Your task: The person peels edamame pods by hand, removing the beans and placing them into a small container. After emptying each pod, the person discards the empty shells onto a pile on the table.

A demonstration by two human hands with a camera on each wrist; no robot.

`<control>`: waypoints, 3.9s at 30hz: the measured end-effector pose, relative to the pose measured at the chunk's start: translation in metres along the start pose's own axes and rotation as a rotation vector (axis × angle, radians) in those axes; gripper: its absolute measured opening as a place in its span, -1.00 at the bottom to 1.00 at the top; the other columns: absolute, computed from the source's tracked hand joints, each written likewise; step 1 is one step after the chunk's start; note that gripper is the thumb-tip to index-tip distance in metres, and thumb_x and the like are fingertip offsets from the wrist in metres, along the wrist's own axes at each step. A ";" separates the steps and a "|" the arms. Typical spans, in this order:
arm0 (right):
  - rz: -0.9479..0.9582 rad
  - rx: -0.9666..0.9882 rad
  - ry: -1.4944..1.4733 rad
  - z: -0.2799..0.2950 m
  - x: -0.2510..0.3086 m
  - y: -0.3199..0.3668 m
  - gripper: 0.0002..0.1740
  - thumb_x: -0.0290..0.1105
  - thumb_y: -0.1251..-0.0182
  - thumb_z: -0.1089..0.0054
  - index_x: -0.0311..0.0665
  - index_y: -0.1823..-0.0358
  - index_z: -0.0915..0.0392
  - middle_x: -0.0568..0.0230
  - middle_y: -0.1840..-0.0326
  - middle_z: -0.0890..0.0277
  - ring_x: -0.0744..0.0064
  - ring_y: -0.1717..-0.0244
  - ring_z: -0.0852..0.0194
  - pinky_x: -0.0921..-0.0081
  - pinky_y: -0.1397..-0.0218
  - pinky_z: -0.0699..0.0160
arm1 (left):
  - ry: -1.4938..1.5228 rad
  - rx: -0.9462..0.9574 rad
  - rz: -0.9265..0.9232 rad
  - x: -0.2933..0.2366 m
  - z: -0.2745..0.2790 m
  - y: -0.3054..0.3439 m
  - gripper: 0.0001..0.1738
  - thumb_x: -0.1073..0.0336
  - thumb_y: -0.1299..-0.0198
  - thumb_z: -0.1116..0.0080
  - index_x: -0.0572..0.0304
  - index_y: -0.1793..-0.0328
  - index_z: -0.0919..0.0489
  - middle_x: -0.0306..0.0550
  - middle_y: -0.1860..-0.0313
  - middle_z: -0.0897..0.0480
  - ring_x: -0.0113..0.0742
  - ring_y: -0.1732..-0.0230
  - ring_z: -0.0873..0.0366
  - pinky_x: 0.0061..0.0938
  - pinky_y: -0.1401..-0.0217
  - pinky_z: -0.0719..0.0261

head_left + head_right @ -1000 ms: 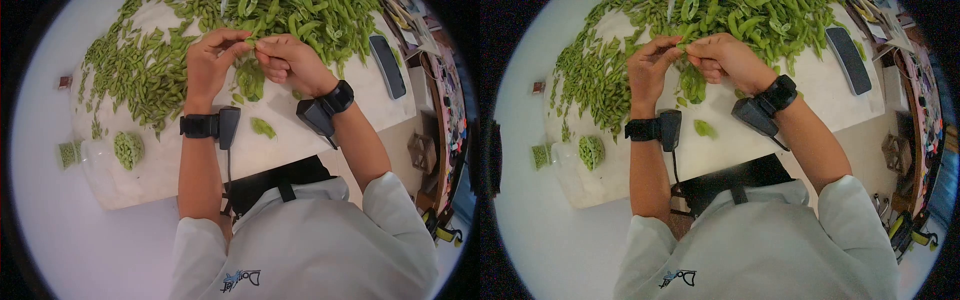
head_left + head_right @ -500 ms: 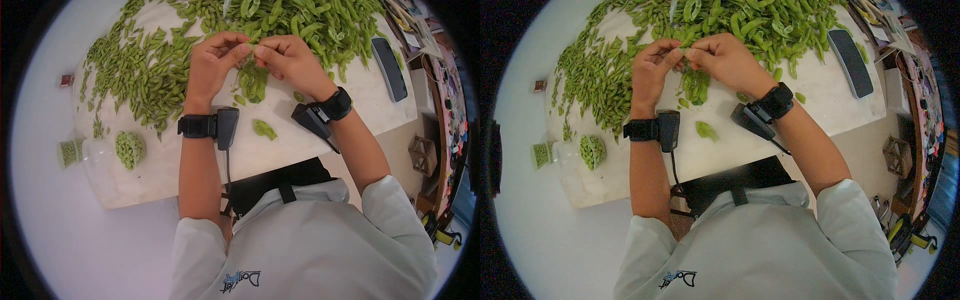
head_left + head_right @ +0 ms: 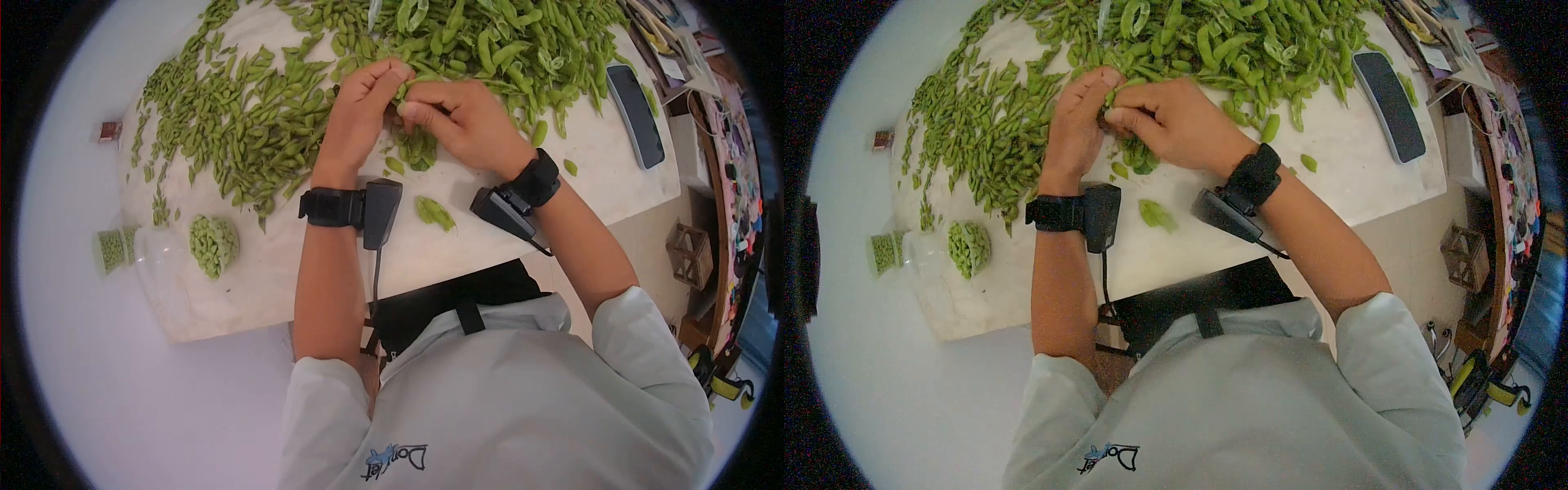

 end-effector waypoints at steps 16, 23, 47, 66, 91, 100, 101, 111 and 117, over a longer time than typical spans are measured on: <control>-0.188 -0.099 -0.379 0.007 -0.015 0.000 -0.70 -0.32 -0.41 0.06 -0.36 0.44 -0.45 0.38 0.65 -0.32 0.65 0.58 -0.19 0.58 0.49 -0.24 | -0.086 0.034 -0.114 -0.010 -0.002 -0.001 -0.72 0.32 -0.26 -0.14 0.36 0.00 -0.48 -0.15 0.38 -0.60 -0.53 0.45 -0.50 -0.65 0.44 -0.47; -0.223 -0.072 -0.417 0.006 -0.017 -0.001 -0.69 -0.32 -0.43 0.08 -0.35 0.47 -0.39 0.39 0.66 -0.29 0.63 0.60 -0.20 0.58 0.50 -0.23 | -0.138 0.025 -0.149 -0.015 -0.002 0.001 -0.84 0.38 -0.26 -0.09 0.29 0.10 -0.42 -0.17 0.41 -0.58 -0.53 0.46 -0.50 -0.65 0.47 -0.46; -0.283 -0.185 -0.372 0.008 -0.013 -0.003 -0.72 -0.26 -0.39 -0.04 -0.33 0.33 -0.57 0.56 0.62 -0.20 0.74 0.57 -0.08 0.70 0.51 -0.10 | -0.321 -0.323 -0.394 -0.092 0.037 0.090 -0.82 0.31 -0.33 0.11 0.30 0.17 -0.41 -0.12 0.43 -0.47 -0.47 0.49 -0.35 -0.56 0.42 -0.38; -0.326 -0.451 -0.553 0.030 -0.019 -0.001 -0.61 -0.31 -0.39 -0.02 -0.21 -0.20 -0.39 0.44 0.61 -0.42 0.79 0.68 -0.16 0.76 0.65 -0.10 | -1.231 -0.816 -0.181 -0.136 0.130 0.207 -0.84 0.42 -0.15 -0.18 0.23 0.13 -0.56 -0.22 0.31 -0.56 -0.47 0.39 -0.35 -0.57 0.31 -0.37; -0.308 -0.133 -0.394 0.012 -0.004 0.002 -0.78 -0.30 -0.30 -0.01 -0.27 0.17 -0.52 0.16 0.66 -0.39 0.42 0.65 -0.33 0.46 0.53 -0.28 | -1.485 -0.354 -0.169 -0.093 0.130 -0.135 -0.63 0.35 -0.12 -0.07 0.03 -0.10 -0.52 -0.10 -0.05 -0.58 -0.09 0.00 -0.54 -0.27 -0.03 -0.50; -0.297 -0.186 -0.440 0.007 -0.013 0.001 -0.87 -0.45 -0.33 0.00 -0.29 0.15 -0.45 0.47 0.74 -0.11 0.67 0.68 0.03 0.59 0.58 0.00 | -1.470 -0.285 -0.074 -0.081 0.128 -0.170 -0.66 0.25 -0.07 -0.25 0.05 -0.01 -0.59 -0.07 0.02 -0.61 -0.09 0.05 -0.57 -0.27 0.02 -0.52; -0.305 -0.184 -0.425 0.006 -0.013 0.001 -0.87 -0.45 -0.33 0.01 -0.28 0.15 -0.45 0.46 0.74 -0.12 0.67 0.67 0.02 0.60 0.58 0.00 | -1.517 -0.288 -0.069 -0.081 0.128 -0.169 -0.68 0.25 -0.06 -0.27 0.07 0.03 -0.61 -0.08 0.05 -0.62 -0.09 0.06 -0.57 -0.27 0.03 -0.52; -0.337 -0.177 -0.382 0.011 -0.012 0.001 -0.83 -0.41 -0.36 0.00 -0.29 0.07 -0.43 0.50 0.66 -0.20 0.70 0.63 -0.07 0.65 0.52 -0.08 | -0.975 -0.311 -0.243 -0.105 0.054 -0.091 -0.76 0.38 -0.01 -0.33 0.23 0.15 -0.65 -0.17 0.36 -0.62 -0.42 0.39 -0.48 -0.51 0.29 -0.46; -0.257 -0.436 -0.727 0.022 -0.011 0.001 -0.66 -0.31 -0.32 -0.12 -0.29 -0.05 -0.39 0.40 0.42 -0.46 0.66 0.49 -0.36 0.63 0.42 -0.36 | -0.755 -0.146 -0.451 -0.076 -0.018 -0.025 -0.76 0.54 0.02 -0.31 0.29 0.16 -0.65 -0.18 0.27 -0.64 -0.50 0.32 -0.51 -0.61 0.22 -0.47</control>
Point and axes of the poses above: each hand's wrist, its own y-axis away from the middle knuckle, its own z-axis out of the back of the hand, x = y × z, the point moved 4 cm from there along -y, towards the middle knuckle
